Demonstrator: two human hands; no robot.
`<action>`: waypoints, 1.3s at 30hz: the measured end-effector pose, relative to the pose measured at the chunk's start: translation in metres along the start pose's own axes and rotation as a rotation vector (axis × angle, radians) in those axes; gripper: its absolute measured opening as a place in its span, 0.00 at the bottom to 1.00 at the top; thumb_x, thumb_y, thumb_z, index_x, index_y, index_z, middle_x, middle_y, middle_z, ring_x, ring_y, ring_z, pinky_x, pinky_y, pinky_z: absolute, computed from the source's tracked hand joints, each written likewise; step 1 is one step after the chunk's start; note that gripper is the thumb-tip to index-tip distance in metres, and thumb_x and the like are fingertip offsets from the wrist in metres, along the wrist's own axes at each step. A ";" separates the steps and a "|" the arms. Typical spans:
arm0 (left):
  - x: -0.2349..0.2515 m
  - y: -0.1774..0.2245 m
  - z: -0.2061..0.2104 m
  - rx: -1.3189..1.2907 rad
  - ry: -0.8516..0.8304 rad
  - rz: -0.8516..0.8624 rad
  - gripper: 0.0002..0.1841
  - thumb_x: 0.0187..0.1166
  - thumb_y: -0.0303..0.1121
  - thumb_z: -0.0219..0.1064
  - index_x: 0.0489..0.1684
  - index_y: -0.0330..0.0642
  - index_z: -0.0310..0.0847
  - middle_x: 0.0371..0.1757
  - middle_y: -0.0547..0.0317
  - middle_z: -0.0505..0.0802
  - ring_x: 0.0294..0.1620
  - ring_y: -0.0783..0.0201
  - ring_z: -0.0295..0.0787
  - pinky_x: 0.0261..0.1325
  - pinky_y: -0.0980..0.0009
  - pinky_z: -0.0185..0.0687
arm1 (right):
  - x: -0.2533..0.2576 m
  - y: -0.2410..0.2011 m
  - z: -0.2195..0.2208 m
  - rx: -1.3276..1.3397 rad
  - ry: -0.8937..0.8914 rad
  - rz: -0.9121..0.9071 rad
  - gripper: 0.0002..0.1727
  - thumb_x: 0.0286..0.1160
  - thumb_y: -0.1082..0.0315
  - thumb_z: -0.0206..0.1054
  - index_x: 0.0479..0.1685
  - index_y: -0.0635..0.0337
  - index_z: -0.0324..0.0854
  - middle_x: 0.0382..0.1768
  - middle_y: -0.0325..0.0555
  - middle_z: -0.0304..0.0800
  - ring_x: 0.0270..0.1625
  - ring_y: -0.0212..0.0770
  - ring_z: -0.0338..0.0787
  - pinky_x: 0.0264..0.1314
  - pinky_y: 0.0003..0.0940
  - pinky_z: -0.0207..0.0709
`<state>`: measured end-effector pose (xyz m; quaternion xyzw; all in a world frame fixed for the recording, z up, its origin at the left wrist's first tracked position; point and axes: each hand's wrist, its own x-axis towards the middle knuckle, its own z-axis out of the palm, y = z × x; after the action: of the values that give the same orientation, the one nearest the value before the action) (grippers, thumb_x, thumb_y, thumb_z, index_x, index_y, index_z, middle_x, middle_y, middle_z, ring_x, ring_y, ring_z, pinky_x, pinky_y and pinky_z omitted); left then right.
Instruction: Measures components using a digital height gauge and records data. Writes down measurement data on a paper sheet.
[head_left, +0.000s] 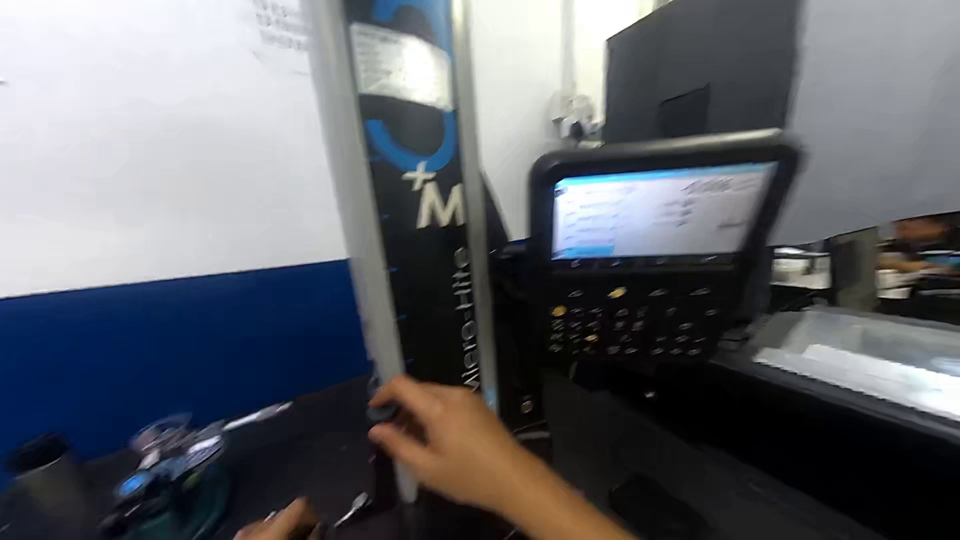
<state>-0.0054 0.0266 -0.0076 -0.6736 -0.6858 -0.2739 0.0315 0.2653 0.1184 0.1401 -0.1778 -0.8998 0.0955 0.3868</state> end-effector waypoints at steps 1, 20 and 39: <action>0.000 0.004 -0.001 -0.027 0.006 -0.013 0.15 0.81 0.40 0.65 0.50 0.36 0.89 0.46 0.40 0.96 0.52 0.40 0.94 0.60 0.35 0.83 | -0.001 0.002 0.003 0.004 0.017 -0.001 0.16 0.86 0.52 0.63 0.60 0.49 0.87 0.40 0.39 0.94 0.41 0.37 0.94 0.47 0.43 0.88; 0.003 0.002 0.004 -0.037 -0.025 -0.146 0.13 0.80 0.42 0.64 0.49 0.49 0.91 0.49 0.67 0.97 0.58 0.67 0.91 0.78 0.56 0.72 | 0.000 -0.005 0.007 0.378 0.168 0.137 0.15 0.75 0.60 0.76 0.59 0.43 0.85 0.34 0.33 0.94 0.25 0.34 0.91 0.18 0.27 0.85; 0.004 0.004 0.002 -0.045 -0.044 -0.143 0.13 0.82 0.42 0.64 0.51 0.49 0.92 0.51 0.67 0.97 0.60 0.67 0.91 0.80 0.55 0.71 | 0.001 -0.006 0.003 0.451 0.157 0.121 0.09 0.78 0.64 0.73 0.52 0.49 0.90 0.41 0.35 0.96 0.27 0.34 0.92 0.19 0.24 0.84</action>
<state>-0.0019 0.0308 -0.0060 -0.6294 -0.7261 -0.2761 -0.0183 0.2607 0.1136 0.1407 -0.1475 -0.8105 0.3029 0.4791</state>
